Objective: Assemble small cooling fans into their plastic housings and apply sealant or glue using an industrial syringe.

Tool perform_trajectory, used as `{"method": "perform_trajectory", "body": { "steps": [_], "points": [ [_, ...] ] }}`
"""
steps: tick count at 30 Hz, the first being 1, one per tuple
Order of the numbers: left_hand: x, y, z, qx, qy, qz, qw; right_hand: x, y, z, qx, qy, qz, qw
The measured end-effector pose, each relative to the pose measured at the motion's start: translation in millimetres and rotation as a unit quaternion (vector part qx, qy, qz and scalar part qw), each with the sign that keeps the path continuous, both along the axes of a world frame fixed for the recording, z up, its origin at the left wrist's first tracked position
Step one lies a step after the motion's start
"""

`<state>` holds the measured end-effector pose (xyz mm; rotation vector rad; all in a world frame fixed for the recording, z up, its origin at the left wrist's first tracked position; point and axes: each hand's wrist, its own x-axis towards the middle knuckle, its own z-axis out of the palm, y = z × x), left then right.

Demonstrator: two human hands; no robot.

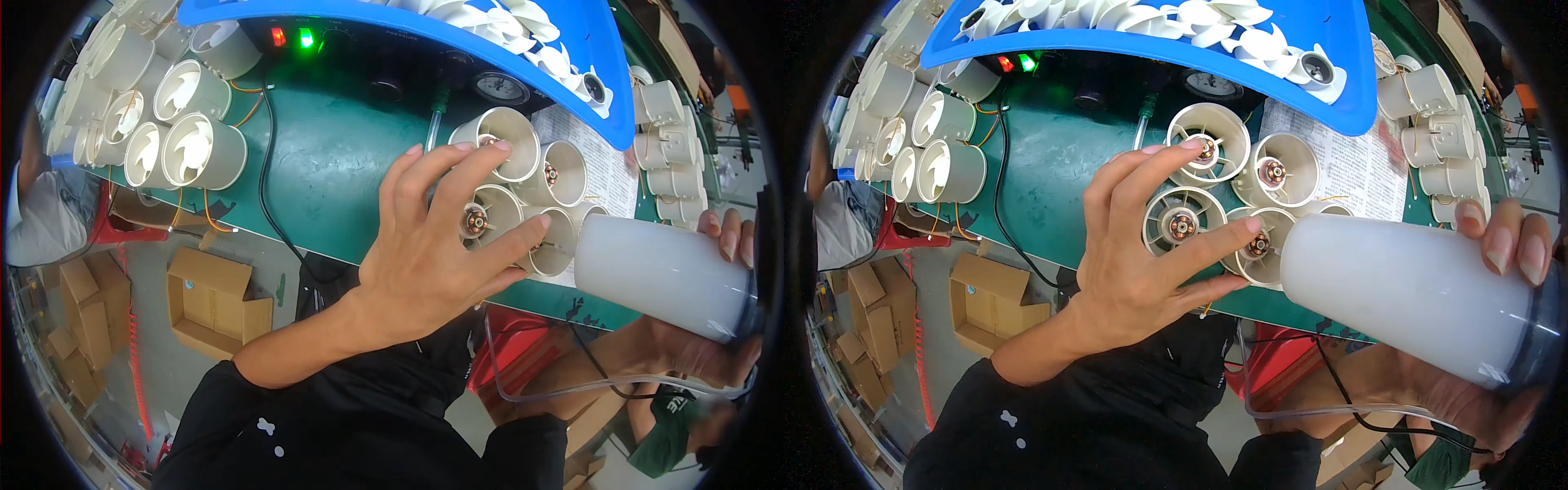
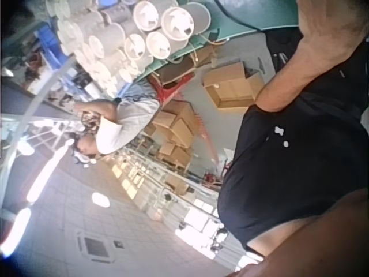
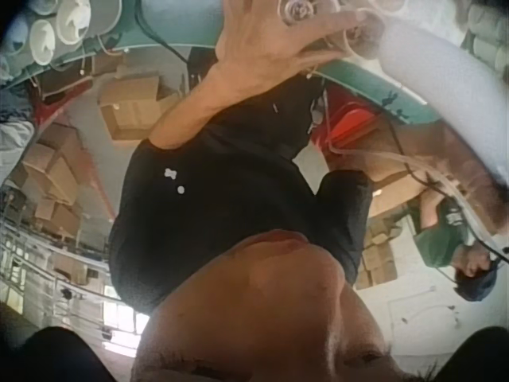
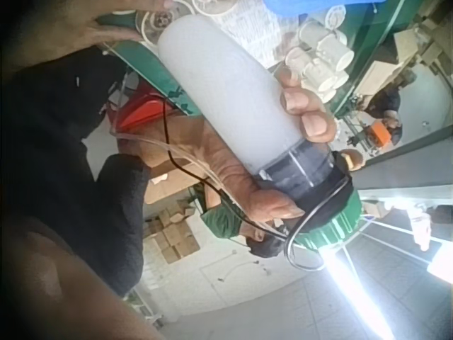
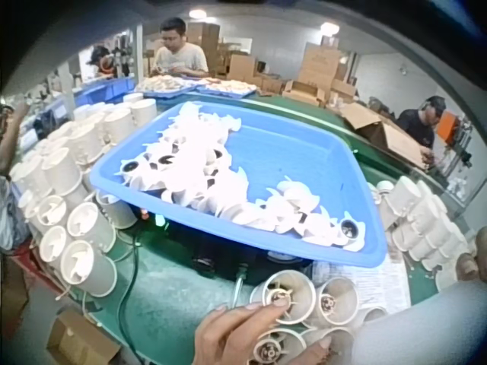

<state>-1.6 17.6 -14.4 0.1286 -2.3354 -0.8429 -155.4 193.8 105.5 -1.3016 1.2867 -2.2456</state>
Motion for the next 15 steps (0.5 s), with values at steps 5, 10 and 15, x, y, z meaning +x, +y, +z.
{"method": "perform_trajectory", "body": {
  "steps": [5,10,15],
  "points": [
    [1,-1,1,-0.002,-0.004,-0.002,1.0,0,11,7,-0.073,-0.123,-0.132,0.981],
    [0,-1,3,-0.005,-0.008,-0.006,1.0,-13,37,15,-0.06,-0.12,-0.172,0.976],
    [2,-3,8,-0.013,-0.033,-0.01,0.999,-22,54,20,-0.06,-0.079,-0.218,0.971]
  ]
}}
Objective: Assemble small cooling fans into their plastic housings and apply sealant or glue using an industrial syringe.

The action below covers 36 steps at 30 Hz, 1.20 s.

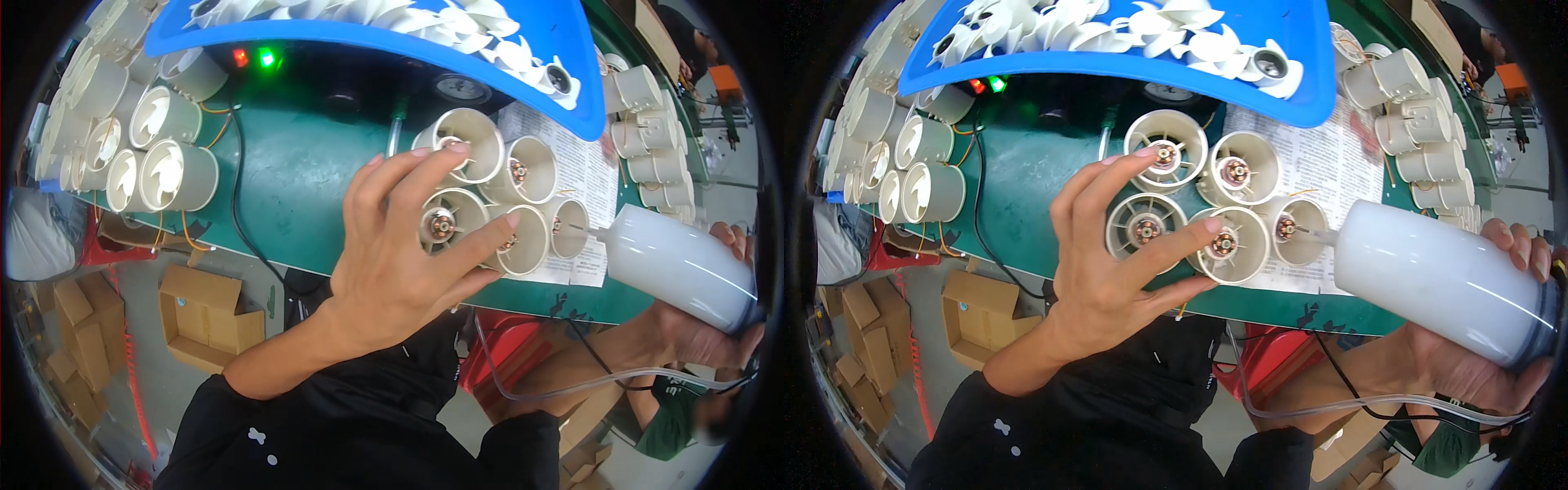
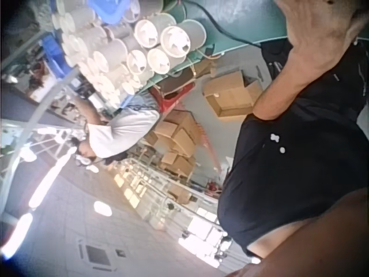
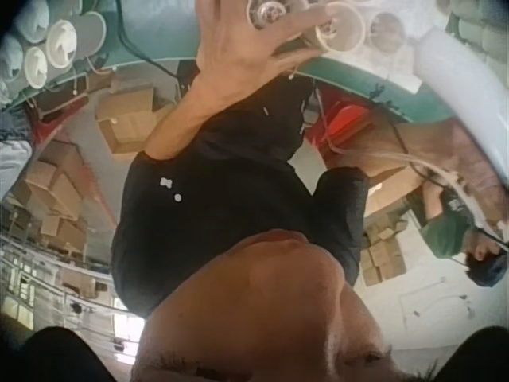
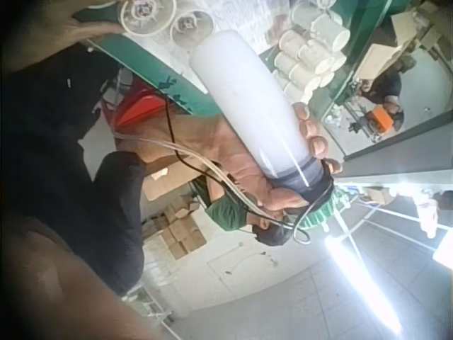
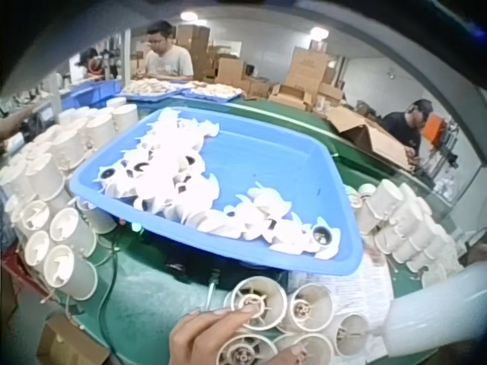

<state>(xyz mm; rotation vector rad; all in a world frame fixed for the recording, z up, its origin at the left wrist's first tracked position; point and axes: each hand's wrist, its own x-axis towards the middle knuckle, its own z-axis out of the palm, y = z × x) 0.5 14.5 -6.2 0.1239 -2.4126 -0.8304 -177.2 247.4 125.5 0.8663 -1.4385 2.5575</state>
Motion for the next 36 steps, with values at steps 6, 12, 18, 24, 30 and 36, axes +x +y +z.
{"method": "perform_trajectory", "body": {
  "steps": [6,12,18,24,30,36],
  "points": [
    [0,-1,-1,-0.013,-0.004,-0.002,1.0,10,-25,-14,0.045,0.033,-0.032,0.998],
    [-1,1,3,-0.019,0.0,0.006,1.0,3,-19,-20,0.047,0.054,0.107,0.992],
    [-2,2,3,-0.015,-0.002,0.008,1.0,8,-29,-19,0.068,0.035,-0.02,0.997],
    [-1,2,1,-0.017,0.008,0.014,1.0,9,-33,-19,0.075,0.029,-0.031,0.996],
    [0,3,3,-0.018,-0.021,0.018,0.999,13,-36,-18,0.08,0.038,-0.045,0.995],
    [-2,2,4,-0.019,-0.002,0.02,1.0,11,-30,-17,0.076,0.05,0.021,0.996]
  ]
}}
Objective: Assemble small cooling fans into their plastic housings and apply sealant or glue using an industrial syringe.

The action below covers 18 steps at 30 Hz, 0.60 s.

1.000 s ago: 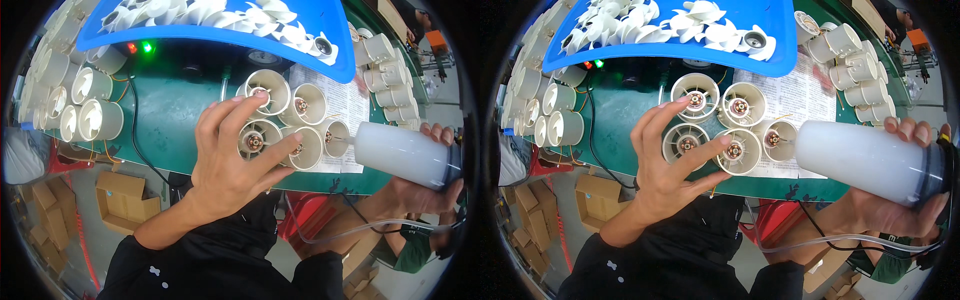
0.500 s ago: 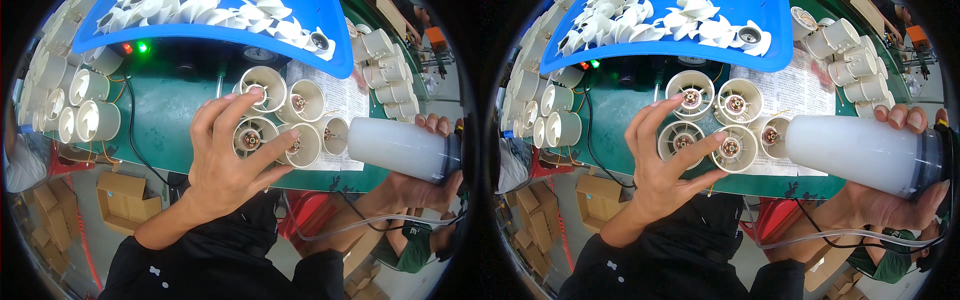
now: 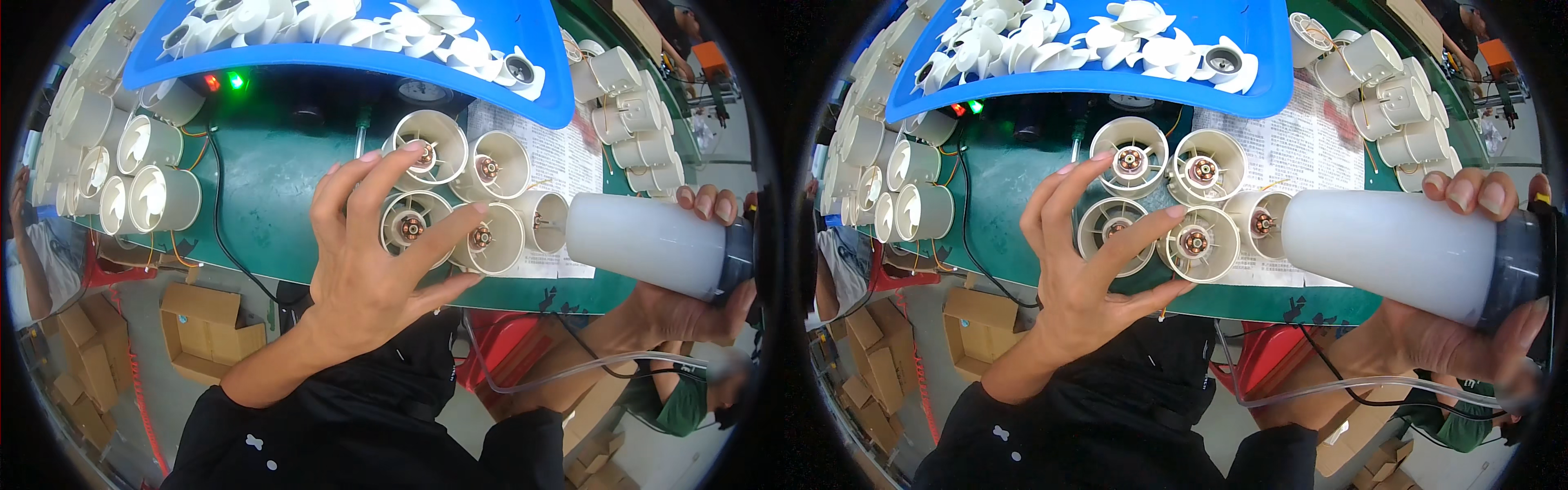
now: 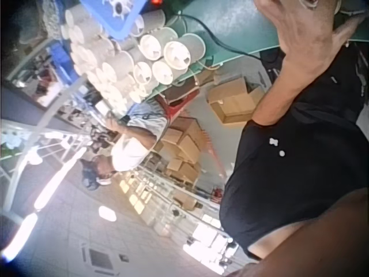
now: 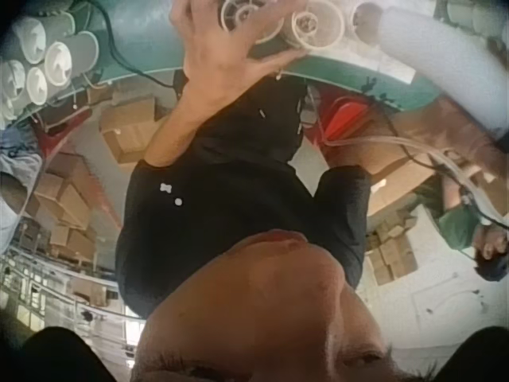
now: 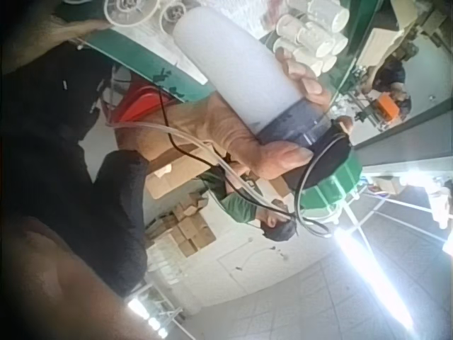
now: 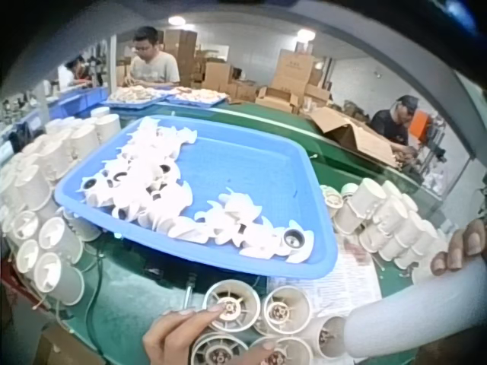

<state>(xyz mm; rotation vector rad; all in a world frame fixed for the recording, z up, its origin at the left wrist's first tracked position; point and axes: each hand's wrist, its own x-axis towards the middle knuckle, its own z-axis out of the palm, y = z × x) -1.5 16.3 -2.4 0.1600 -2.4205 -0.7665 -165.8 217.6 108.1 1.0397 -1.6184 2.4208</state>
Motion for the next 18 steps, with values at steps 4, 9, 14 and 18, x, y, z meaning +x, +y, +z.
{"method": "perform_trajectory", "body": {
  "steps": [4,9,14,18],
  "points": [
    [0,0,0,0.0,0.004,-0.001,1.0,1,-5,-1,0.005,-0.005,-0.087,0.996],
    [0,-2,0,0.014,0.004,-0.009,1.0,-6,5,1,0.032,0.022,0.065,0.997],
    [4,-5,11,0.013,-0.038,-0.005,0.999,-6,6,15,-0.051,-0.017,-0.075,0.996],
    [2,-6,15,0.009,-0.06,-0.01,0.998,-11,-14,12,-0.087,-0.01,0.002,0.996]
  ]
}}
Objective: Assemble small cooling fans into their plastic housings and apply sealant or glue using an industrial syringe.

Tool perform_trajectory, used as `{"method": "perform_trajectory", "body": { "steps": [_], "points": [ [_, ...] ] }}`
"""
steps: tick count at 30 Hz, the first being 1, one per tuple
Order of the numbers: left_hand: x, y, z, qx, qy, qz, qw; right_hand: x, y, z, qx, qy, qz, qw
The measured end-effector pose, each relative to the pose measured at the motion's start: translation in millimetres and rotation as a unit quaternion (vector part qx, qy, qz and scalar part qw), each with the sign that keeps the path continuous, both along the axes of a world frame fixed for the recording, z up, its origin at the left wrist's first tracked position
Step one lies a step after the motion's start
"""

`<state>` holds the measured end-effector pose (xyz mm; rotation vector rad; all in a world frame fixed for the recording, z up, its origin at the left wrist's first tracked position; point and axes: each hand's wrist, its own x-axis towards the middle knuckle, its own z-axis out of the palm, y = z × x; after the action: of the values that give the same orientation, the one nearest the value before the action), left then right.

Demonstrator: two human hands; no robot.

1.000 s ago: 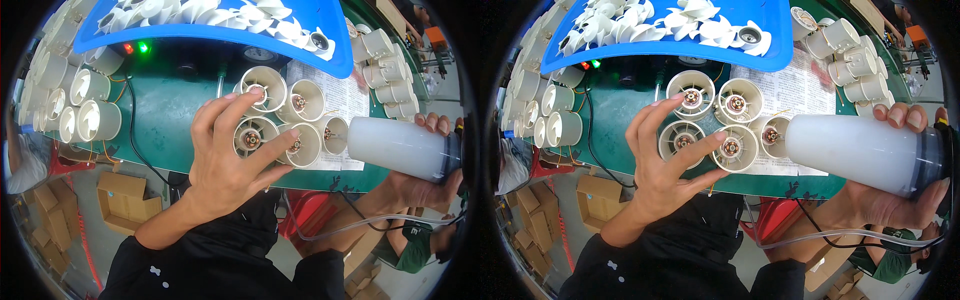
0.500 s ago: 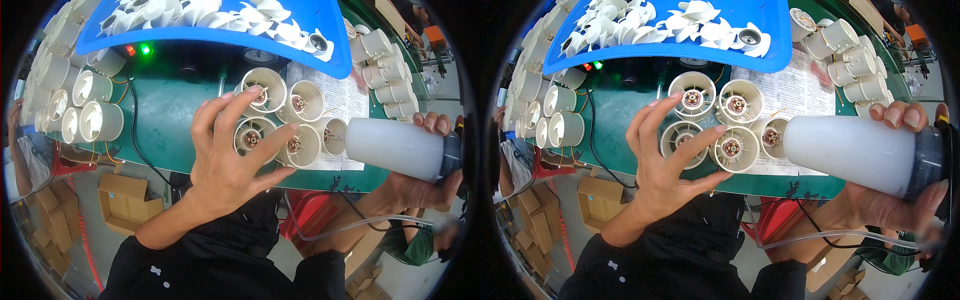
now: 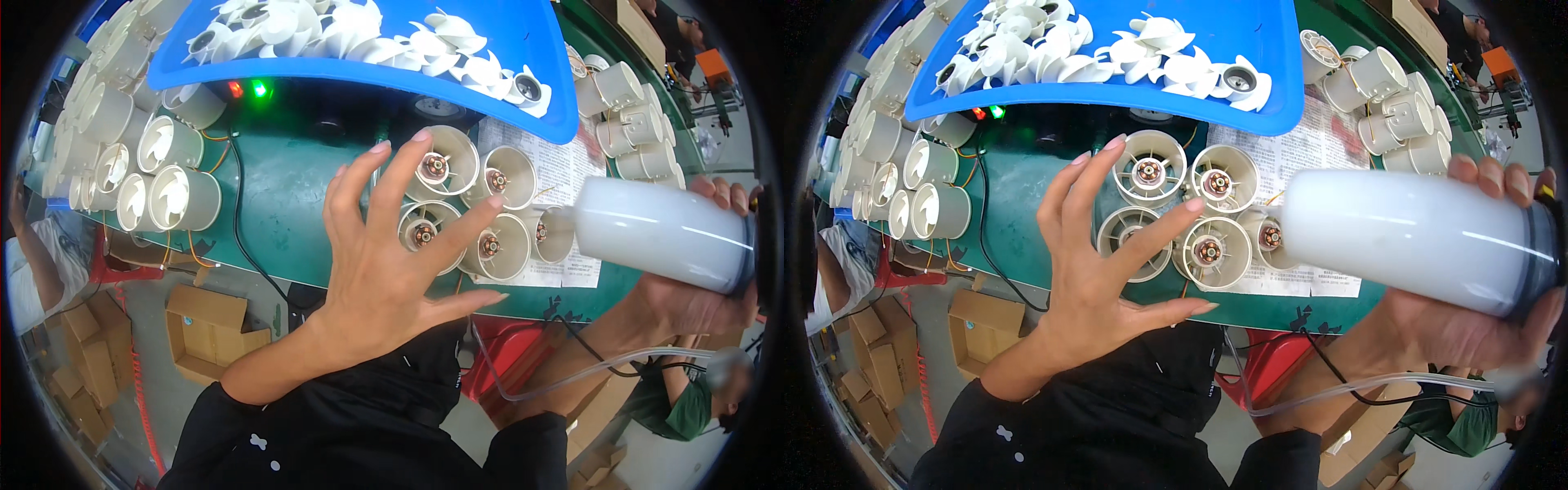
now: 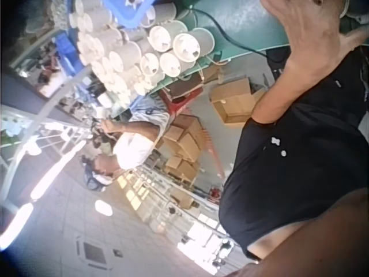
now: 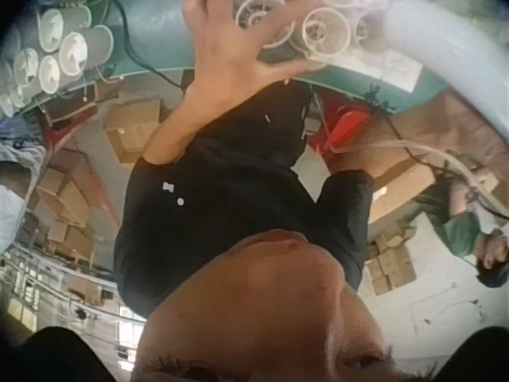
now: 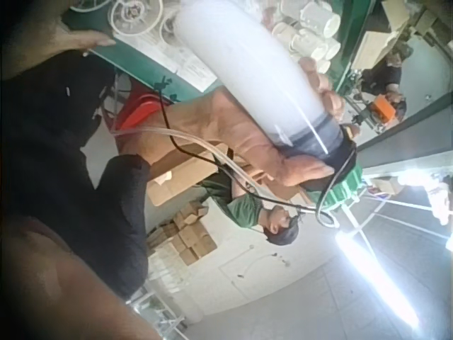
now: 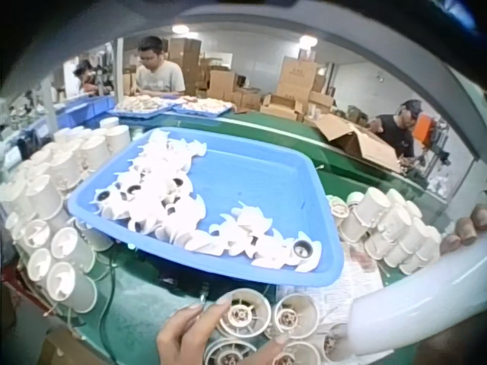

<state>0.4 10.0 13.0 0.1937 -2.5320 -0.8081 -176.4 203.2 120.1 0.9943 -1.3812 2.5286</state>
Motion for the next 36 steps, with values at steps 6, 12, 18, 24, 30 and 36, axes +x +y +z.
{"method": "perform_trajectory", "body": {
  "steps": [6,12,18,24,30,36],
  "points": [
    [-9,0,-7,0.008,0.009,0.003,1.0,5,-41,-19,0.039,-0.008,-0.139,0.989],
    [-9,-1,-7,0.028,0.023,-0.012,0.999,6,-47,-22,0.083,-0.007,-0.108,0.991],
    [-9,-2,-6,0.027,0.018,-0.013,0.999,8,-51,-22,0.092,-0.008,-0.133,0.987],
    [-8,-3,-7,0.034,0.023,-0.015,0.999,11,-53,-25,0.099,0.02,-0.161,0.982],
    [-11,-2,-7,0.037,0.023,-0.017,0.999,14,-53,-24,0.099,0.039,-0.173,0.979],
    [-10,-2,-7,0.036,0.02,-0.016,0.999,10,-44,-24,0.118,0.015,-0.091,0.989]
  ]
}}
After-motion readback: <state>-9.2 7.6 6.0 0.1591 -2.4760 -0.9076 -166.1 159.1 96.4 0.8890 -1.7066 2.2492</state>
